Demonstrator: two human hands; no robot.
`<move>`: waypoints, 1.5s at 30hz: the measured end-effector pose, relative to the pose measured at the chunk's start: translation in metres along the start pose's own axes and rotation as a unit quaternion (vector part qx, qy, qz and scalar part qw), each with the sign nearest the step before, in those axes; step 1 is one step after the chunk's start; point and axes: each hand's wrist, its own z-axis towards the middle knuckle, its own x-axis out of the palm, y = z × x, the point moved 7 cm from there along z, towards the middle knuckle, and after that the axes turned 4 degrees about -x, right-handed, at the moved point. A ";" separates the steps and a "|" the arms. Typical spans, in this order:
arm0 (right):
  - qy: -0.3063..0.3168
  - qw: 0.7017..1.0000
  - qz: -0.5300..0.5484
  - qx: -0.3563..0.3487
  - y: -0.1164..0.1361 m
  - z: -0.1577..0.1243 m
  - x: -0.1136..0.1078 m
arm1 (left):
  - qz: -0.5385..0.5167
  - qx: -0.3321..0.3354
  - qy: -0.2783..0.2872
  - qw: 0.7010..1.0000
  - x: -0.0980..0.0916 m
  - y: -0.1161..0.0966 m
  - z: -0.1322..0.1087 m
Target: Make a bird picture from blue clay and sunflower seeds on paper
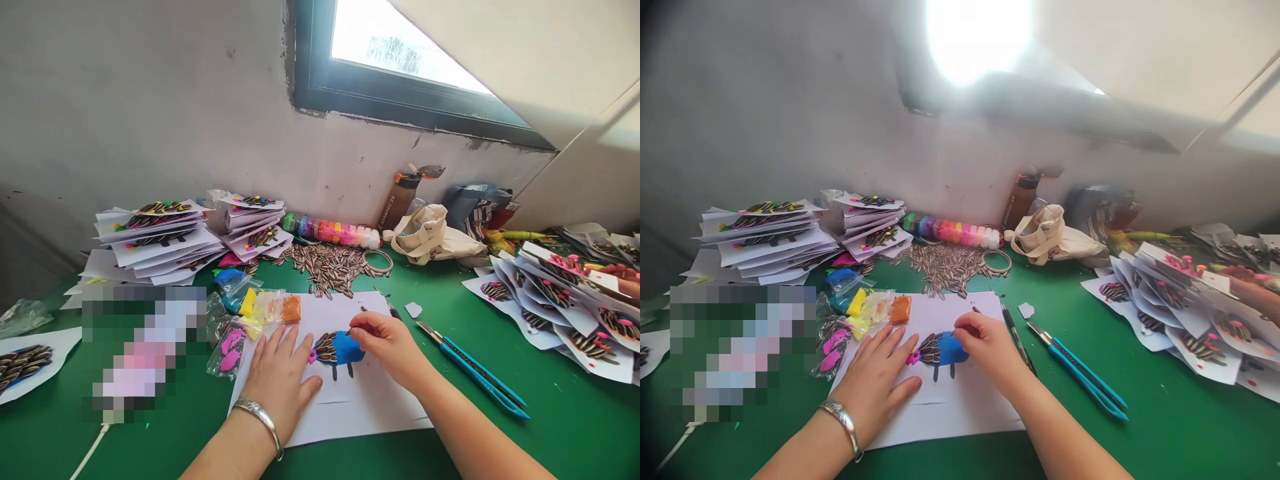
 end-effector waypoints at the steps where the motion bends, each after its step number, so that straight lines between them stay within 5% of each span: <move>1: 0.004 1.000 0.011 0.012 -0.001 -0.004 0.001 | 0.003 -0.001 0.001 1.000 0.000 0.000 0.000; 7: 0.029 0.998 -0.046 0.007 -0.003 -0.007 0.008 | 0.011 -0.006 0.000 1.000 0.001 -0.002 -0.001; 15: -0.011 0.963 -0.211 -0.168 0.009 -0.004 0.019 | 0.005 -0.003 -0.002 1.000 0.003 -0.001 -0.001; 25: -0.044 0.932 -0.261 -0.247 0.006 -0.006 0.025 | -0.003 -0.004 -0.006 1.000 0.002 -0.002 -0.001; 45: -0.049 0.924 -0.281 -0.256 0.010 -0.013 0.016 | 0.006 -0.006 -0.005 1.000 0.003 -0.002 0.000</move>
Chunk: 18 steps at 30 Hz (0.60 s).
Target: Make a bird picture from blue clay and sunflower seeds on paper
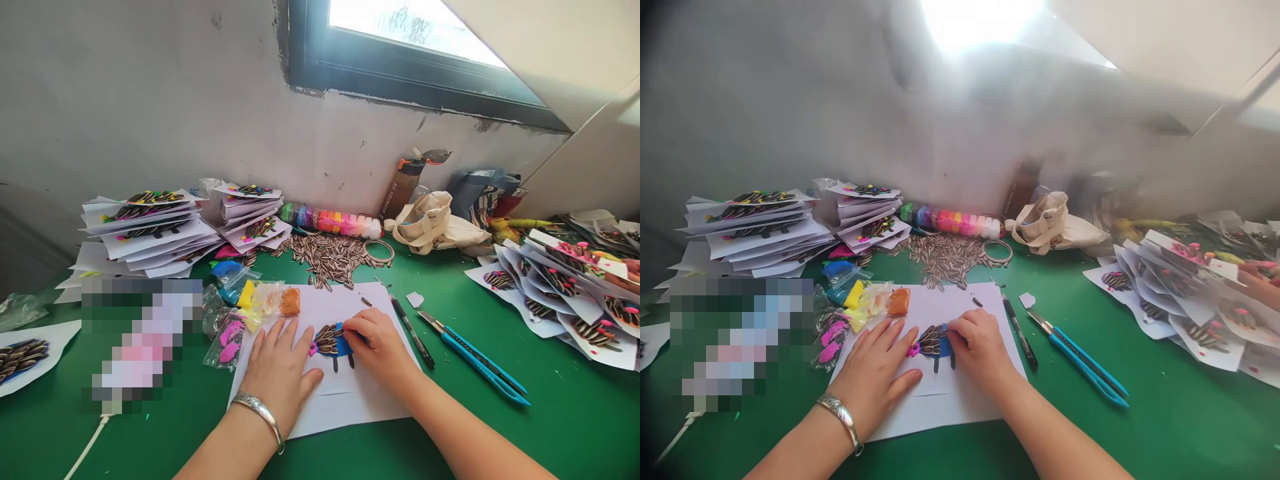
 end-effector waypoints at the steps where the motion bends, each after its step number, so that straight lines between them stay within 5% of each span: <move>1: 0.002 1.000 -0.004 -0.002 0.000 0.000 0.002 | 0.003 0.000 0.001 1.000 0.000 0.000 0.000; 18: 0.034 0.999 -0.006 0.012 -0.001 0.003 0.002 | -0.013 0.004 -0.009 1.000 -0.002 0.000 0.000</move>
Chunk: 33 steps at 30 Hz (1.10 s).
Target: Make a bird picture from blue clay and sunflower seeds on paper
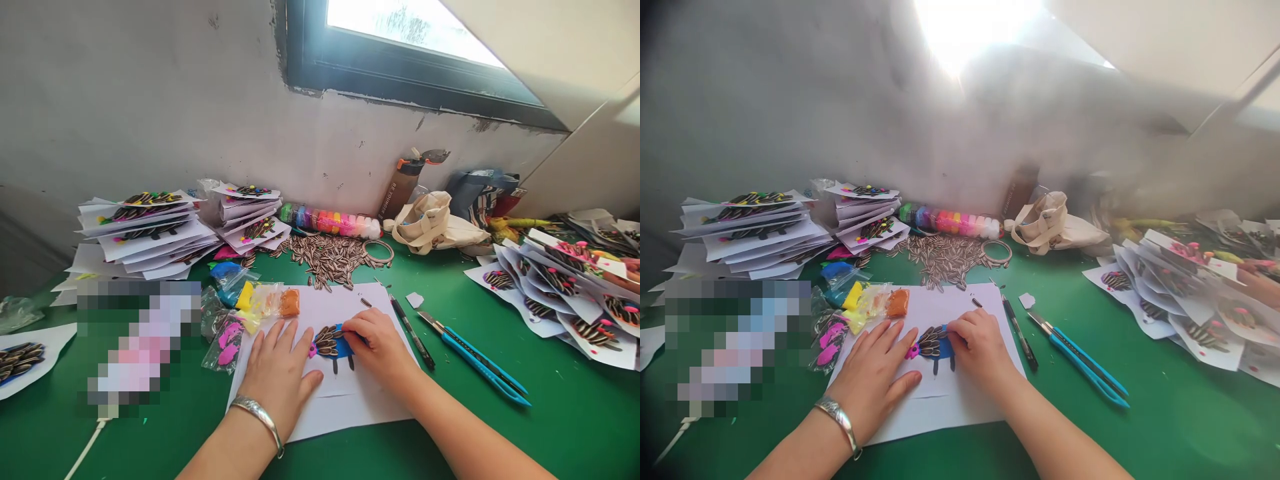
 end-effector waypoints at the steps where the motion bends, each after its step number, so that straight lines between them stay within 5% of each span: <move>1: 0.001 1.000 0.001 0.000 0.001 0.000 -0.001 | -0.004 0.000 -0.003 1.000 0.000 0.000 0.000; 33: -0.021 0.999 -0.028 -0.019 0.005 0.003 0.002 | -0.006 0.000 0.000 1.000 0.002 0.002 -0.001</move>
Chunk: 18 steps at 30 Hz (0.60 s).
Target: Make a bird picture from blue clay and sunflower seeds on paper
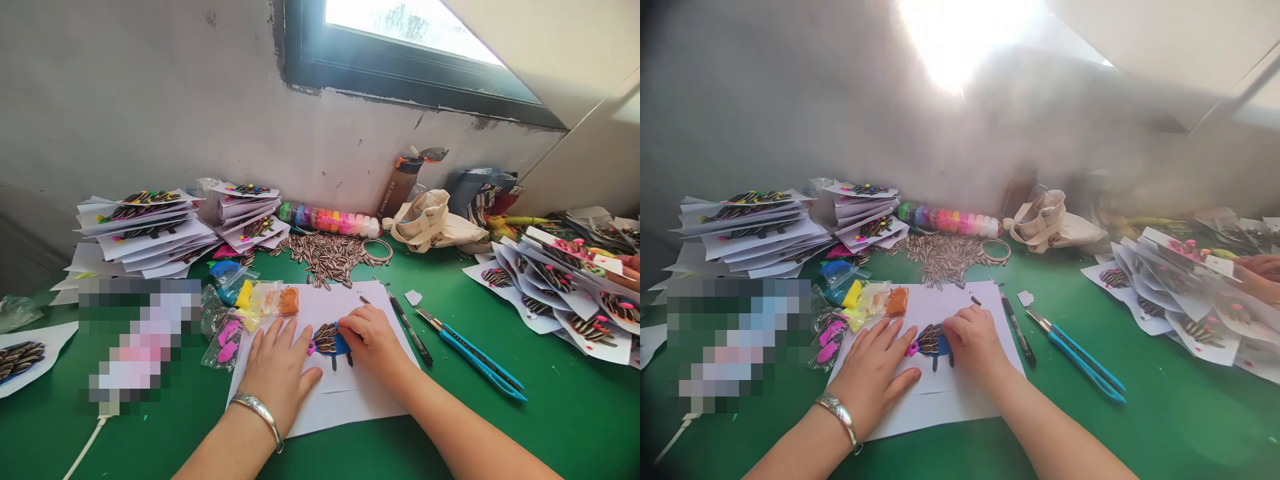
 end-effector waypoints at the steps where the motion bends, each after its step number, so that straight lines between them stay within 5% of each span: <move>1: -0.013 1.000 0.001 0.008 -0.003 0.000 -0.005 | 0.000 -0.001 0.001 1.000 0.000 0.000 0.000; 8: -0.079 0.990 -0.010 0.120 -0.048 -0.003 -0.039 | 0.002 -0.002 0.003 1.000 -0.002 -0.001 0.000; 18: -0.020 0.994 -0.032 0.100 -0.056 -0.002 -0.017 | 0.021 -0.004 0.013 1.000 -0.002 -0.001 0.000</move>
